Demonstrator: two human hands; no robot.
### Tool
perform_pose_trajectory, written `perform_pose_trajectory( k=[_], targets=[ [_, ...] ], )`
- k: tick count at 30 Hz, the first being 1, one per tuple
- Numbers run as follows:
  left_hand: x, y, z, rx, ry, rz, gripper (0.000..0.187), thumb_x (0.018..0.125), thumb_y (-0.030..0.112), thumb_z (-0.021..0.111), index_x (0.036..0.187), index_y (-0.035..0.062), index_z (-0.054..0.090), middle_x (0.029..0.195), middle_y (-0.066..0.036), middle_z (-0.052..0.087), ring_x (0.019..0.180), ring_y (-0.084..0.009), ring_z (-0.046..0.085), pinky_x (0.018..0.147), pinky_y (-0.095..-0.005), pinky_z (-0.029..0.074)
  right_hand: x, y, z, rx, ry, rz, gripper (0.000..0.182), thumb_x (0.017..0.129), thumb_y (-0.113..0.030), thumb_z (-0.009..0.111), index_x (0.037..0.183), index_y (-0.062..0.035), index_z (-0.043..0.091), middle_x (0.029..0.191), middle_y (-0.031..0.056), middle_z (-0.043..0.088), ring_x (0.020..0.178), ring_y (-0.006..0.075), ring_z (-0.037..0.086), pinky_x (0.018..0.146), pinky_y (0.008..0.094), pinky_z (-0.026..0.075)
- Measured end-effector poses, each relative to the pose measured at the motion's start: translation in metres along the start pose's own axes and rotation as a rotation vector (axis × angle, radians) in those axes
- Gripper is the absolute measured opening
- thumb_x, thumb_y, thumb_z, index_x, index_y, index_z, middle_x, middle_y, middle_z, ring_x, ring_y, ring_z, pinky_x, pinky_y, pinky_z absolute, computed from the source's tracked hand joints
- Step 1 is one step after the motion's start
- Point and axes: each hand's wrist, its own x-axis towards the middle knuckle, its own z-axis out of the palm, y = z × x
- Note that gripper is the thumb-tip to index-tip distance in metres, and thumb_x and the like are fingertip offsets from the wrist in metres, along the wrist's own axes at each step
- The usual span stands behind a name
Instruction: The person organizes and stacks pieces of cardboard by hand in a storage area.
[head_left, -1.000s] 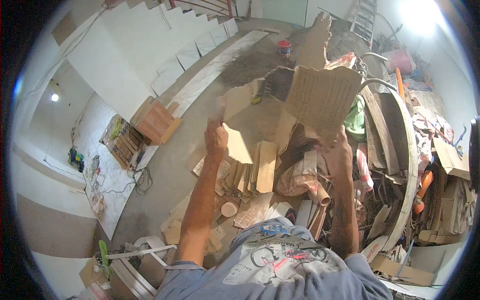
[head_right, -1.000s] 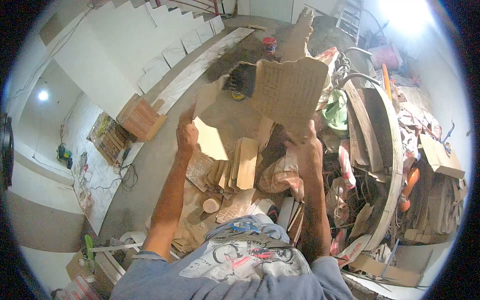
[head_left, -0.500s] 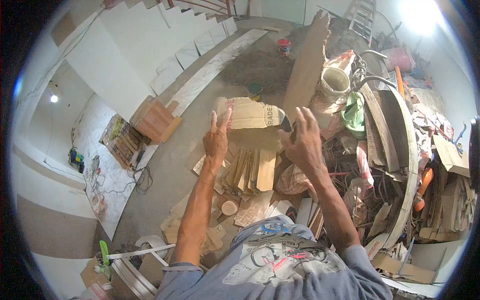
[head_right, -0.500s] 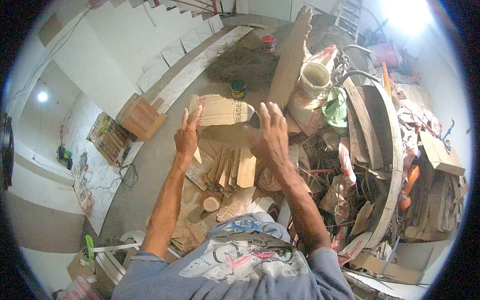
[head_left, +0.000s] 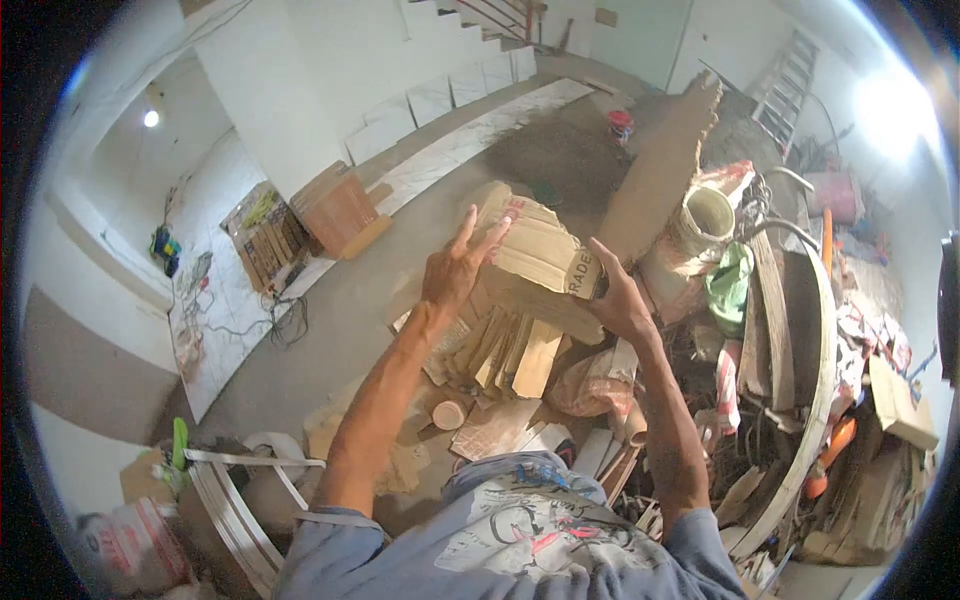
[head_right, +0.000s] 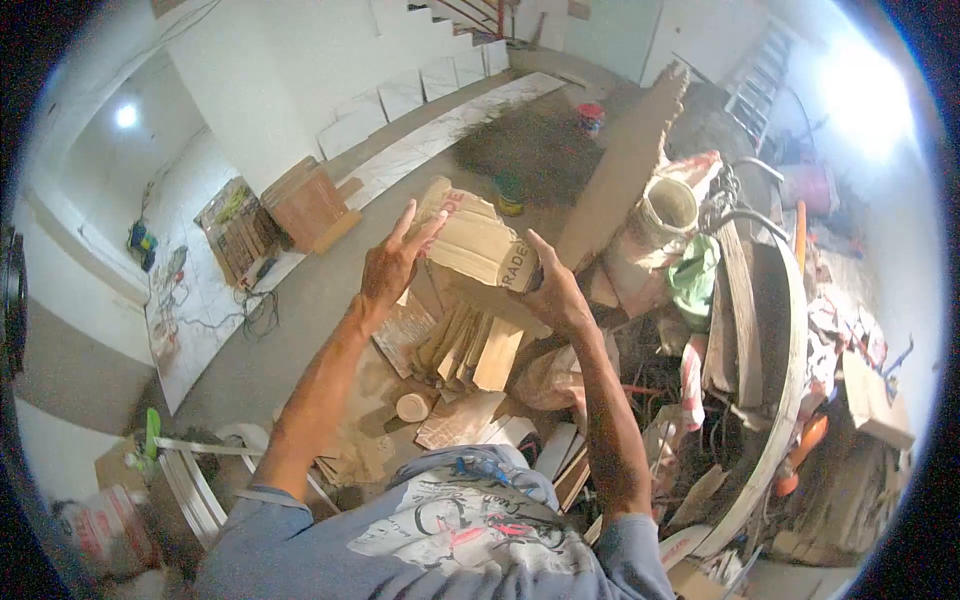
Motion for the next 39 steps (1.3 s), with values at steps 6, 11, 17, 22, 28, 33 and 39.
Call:
perform_pose_trajectory(
  k=[6,11,17,22,28,33,39],
  targets=[
    [-0.001,-0.022,0.011,0.026,-0.06,0.027,0.06,0.089,0.004,0.053,0.139,0.0361,0.044,0.137,-0.025,0.046,0.092,-0.0346,0.068,0.068,-0.0394,0.061,-0.006,0.001,-0.008,0.49,-0.149,-0.063,0.087,0.076,-0.034,0.077,0.144,-0.0011,0.035,0.138,0.0158,0.048,0.13,0.0247,0.043,0.107,0.0346,0.034],
    [-0.001,-0.018,0.003,0.034,0.023,0.063,0.05,0.09,0.012,0.057,0.136,0.0291,0.049,0.135,-0.022,0.05,0.091,-0.0346,0.068,0.069,-0.0395,0.06,0.001,0.002,0.0,0.537,-0.132,0.105,0.049,0.088,-0.026,0.066,0.128,0.0008,0.054,0.114,0.0105,0.063,0.104,0.0178,0.057,0.094,0.0311,0.043],
    [-0.011,-0.005,0.003,-0.267,-0.016,-0.002,0.041,0.09,0.015,0.057,0.131,0.0187,0.054,0.121,-0.016,0.062,0.096,-0.0348,0.067,0.08,-0.0422,0.055,0.002,-0.02,0.014,0.732,-0.147,0.163,0.033,0.091,-0.018,0.064,0.118,0.0003,0.06,0.101,0.0043,0.066,0.093,0.0122,0.059,0.086,0.028,0.045],
    [-0.005,0.003,0.023,-0.404,0.086,-0.118,0.027,0.091,0.017,0.057,0.116,0.0125,0.064,0.101,-0.014,0.069,0.089,-0.0339,0.067,0.074,-0.0427,0.054,0.01,-0.012,0.035,0.745,-0.164,0.222,0.031,0.092,-0.02,0.064,0.114,0.0022,0.061,0.1,0.006,0.066,0.086,0.013,0.062,0.078,0.0272,0.049],
    [-0.005,0.003,0.043,-0.371,0.145,-0.08,0.014,0.087,0.01,0.056,0.095,0.0044,0.066,0.086,-0.019,0.067,0.071,-0.0398,0.065,0.066,-0.0458,0.052,0.011,-0.025,0.039,0.498,-0.21,0.342,0.048,0.096,-0.041,0.055,0.106,0.0044,0.065,0.092,0.0112,0.068,0.083,0.0185,0.066,0.075,0.0331,0.052],
    [-0.013,-0.013,0.07,0.029,0.091,0.108,0.007,0.083,0.003,0.053,0.088,0.0013,0.058,0.08,-0.02,0.063,0.073,-0.0407,0.061,0.061,-0.0467,0.049,0.016,-0.03,0.023,0.079,-0.178,0.28,0.062,0.096,-0.055,0.045,0.11,0.0028,0.064,0.093,0.0157,0.068,0.089,0.0216,0.062,0.082,0.04,0.047],
    [-0.013,-0.033,0.101,0.077,0.076,0.178,0.023,0.079,0.007,0.059,0.102,0.0023,0.06,0.085,-0.017,0.062,0.076,-0.0339,0.062,0.064,-0.0448,0.049,0.033,-0.013,0.017,-0.061,-0.184,0.206,0.062,0.097,-0.053,0.043,0.107,0.0049,0.062,0.096,0.0268,0.066,0.091,0.0351,0.065,0.08,0.0449,0.046]
  ],
)
